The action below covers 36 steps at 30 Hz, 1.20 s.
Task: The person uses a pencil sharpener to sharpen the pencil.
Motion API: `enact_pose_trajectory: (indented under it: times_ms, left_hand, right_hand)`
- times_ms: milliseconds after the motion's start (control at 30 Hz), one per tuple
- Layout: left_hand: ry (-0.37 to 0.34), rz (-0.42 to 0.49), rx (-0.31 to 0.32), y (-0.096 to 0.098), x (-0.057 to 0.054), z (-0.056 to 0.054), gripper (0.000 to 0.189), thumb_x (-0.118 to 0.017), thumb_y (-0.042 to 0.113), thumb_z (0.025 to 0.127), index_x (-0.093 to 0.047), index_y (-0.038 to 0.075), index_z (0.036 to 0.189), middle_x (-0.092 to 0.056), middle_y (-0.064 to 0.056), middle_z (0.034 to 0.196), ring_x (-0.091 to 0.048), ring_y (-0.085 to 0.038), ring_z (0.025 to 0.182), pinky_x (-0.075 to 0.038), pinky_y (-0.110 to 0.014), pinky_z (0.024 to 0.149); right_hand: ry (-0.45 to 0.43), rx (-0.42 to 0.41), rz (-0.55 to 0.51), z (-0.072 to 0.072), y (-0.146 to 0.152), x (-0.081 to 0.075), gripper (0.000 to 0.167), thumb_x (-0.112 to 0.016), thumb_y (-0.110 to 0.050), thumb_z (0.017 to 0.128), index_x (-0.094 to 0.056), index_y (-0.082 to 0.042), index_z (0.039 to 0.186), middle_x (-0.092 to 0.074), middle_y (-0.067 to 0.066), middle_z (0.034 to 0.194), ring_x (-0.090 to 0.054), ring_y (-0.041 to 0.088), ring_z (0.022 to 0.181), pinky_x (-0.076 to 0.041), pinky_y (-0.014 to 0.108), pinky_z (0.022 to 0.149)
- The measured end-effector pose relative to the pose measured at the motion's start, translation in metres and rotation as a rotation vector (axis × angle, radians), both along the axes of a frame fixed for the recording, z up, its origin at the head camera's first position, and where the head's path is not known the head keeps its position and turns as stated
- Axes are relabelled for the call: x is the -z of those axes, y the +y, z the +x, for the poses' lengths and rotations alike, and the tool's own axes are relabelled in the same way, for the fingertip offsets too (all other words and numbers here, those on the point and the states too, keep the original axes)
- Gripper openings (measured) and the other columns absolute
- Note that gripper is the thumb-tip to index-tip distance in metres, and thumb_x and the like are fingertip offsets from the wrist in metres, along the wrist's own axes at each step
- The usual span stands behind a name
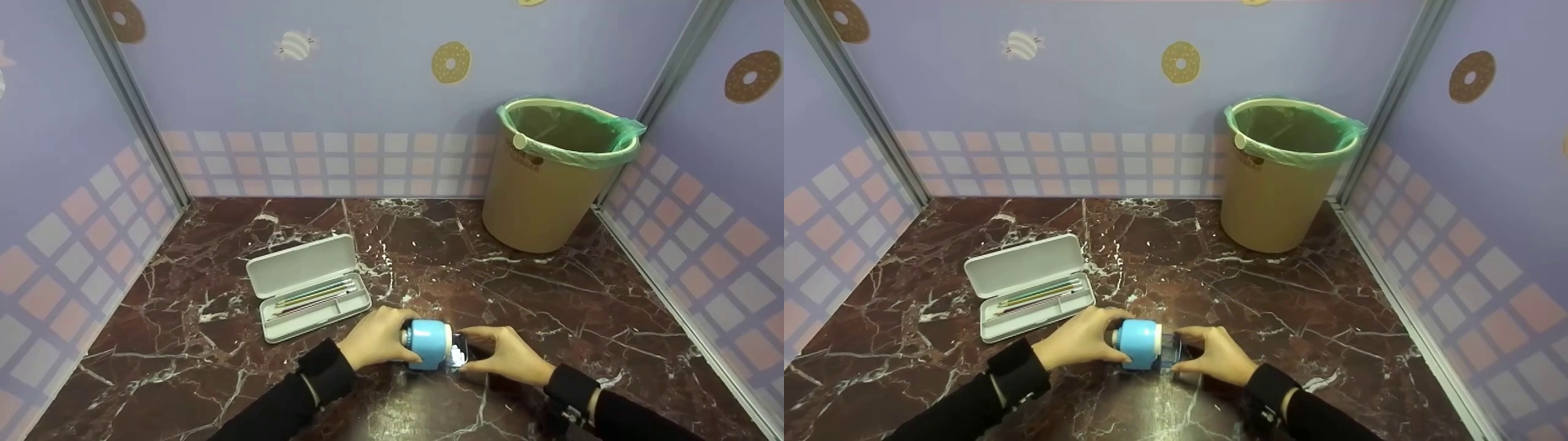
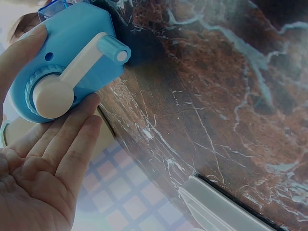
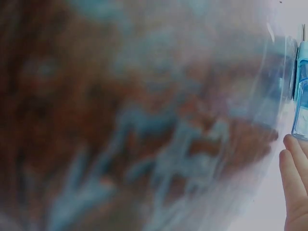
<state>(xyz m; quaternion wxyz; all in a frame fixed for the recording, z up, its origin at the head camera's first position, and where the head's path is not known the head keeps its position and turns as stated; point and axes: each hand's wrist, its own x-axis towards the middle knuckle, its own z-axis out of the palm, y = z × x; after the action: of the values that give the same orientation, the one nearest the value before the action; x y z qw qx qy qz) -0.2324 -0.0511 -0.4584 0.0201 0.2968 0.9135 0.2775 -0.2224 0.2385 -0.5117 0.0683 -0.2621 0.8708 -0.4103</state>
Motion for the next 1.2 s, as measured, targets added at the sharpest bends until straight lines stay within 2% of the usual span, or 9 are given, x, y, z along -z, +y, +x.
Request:
enact_pose_trajectory:
  times_ms: [267,500,700,1000,1200]
  left_hand:
    - [-0.003,-0.001,-0.001,0.0,0.001,0.0,0.063,-0.096,0.033,0.064,-0.073,0.008,0.117,-0.079,-0.007,0.102,-0.072,-0.017,0.082,-0.058,-0.027,0.075]
    - [-0.003,0.006,0.003,0.0,0.002,0.0,0.063,-0.096,0.032,0.063,-0.073,0.007,0.117,-0.079,-0.008,0.102,-0.072,-0.016,0.082,-0.057,-0.026,0.076]
    - [-0.008,0.01,0.005,0.001,0.002,0.001,0.063,-0.096,0.032,0.064,-0.073,0.007,0.117,-0.079,-0.007,0.102,-0.071,-0.015,0.082,-0.057,-0.025,0.075]
    - [-0.013,0.024,0.014,0.002,0.002,0.0,0.061,-0.096,0.032,0.064,-0.073,0.007,0.116,-0.079,-0.007,0.102,-0.071,-0.015,0.081,-0.056,-0.024,0.074]
    - [-0.015,0.03,0.008,0.001,0.002,-0.002,0.062,-0.096,0.031,0.064,-0.073,0.007,0.116,-0.079,-0.008,0.102,-0.071,-0.016,0.082,-0.057,-0.024,0.075]
  right_hand:
    - [-0.099,-0.047,0.016,-0.004,-0.002,-0.006,0.071,-0.087,-0.031,0.081,-0.06,0.004,0.137,-0.065,0.024,0.137,-0.067,0.04,0.124,-0.055,0.044,0.103]
    - [-0.07,-0.062,0.046,-0.007,-0.009,-0.008,0.072,-0.088,-0.033,0.079,-0.061,0.005,0.135,-0.068,0.023,0.133,-0.07,0.038,0.119,-0.058,0.04,0.098]
    - [-0.09,-0.077,0.004,-0.009,-0.017,-0.006,0.067,-0.088,-0.029,0.079,-0.063,0.003,0.133,-0.071,0.02,0.13,-0.071,0.035,0.117,-0.059,0.036,0.098]
    - [-0.092,-0.096,-0.041,-0.009,-0.031,-0.004,0.058,-0.088,-0.027,0.08,-0.067,-0.006,0.13,-0.075,0.011,0.125,-0.073,0.019,0.113,-0.059,0.031,0.098]
    - [-0.122,-0.091,-0.061,-0.01,-0.035,-0.005,0.058,-0.089,-0.025,0.079,-0.067,-0.005,0.129,-0.074,0.012,0.125,-0.073,0.023,0.113,-0.059,0.027,0.096]
